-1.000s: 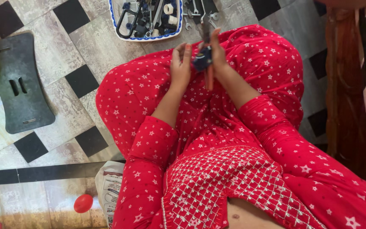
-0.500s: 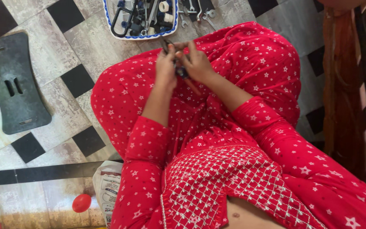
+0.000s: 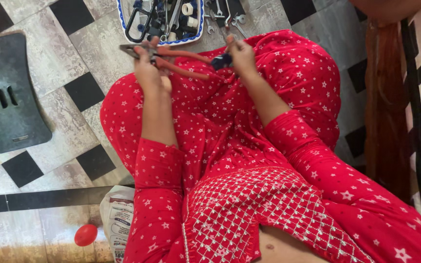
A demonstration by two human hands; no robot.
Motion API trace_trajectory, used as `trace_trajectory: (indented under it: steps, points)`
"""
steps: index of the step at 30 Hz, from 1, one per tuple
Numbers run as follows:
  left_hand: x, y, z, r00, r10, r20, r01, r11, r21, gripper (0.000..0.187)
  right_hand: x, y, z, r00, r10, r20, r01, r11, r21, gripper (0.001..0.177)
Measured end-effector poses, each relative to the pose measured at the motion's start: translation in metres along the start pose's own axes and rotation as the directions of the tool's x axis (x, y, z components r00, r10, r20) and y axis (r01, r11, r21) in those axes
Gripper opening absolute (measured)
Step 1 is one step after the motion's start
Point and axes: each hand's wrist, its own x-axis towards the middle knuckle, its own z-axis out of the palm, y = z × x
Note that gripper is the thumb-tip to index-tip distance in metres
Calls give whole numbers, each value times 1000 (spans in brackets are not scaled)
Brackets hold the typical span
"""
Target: The person is sitting on the floor and manipulating a small metal lock mechanism. They use a pair of pliers to adjust and squeeze parts of the lock. A basket of tools is visible nearby.
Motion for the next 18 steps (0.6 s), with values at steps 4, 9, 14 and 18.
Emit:
trace_trajectory:
  steps: [4,9,14,18]
  points:
    - [0,-19,1,997,-63,35,57,987,153,42,-6,-32,-13,972,124,202,-227,727,648,18]
    - [7,-50,-5,997,-26,69,13,984,177,40,-57,-77,-2,922,-77,379,-21,968,249,36]
    - [11,-92,-19,993,13,117,-35,982,187,38,-107,-92,29,711,-629,315,699,678,-227,28]
    - [7,-104,-20,996,-62,63,47,975,218,34,-124,-90,45,634,-672,383,770,501,-394,37]
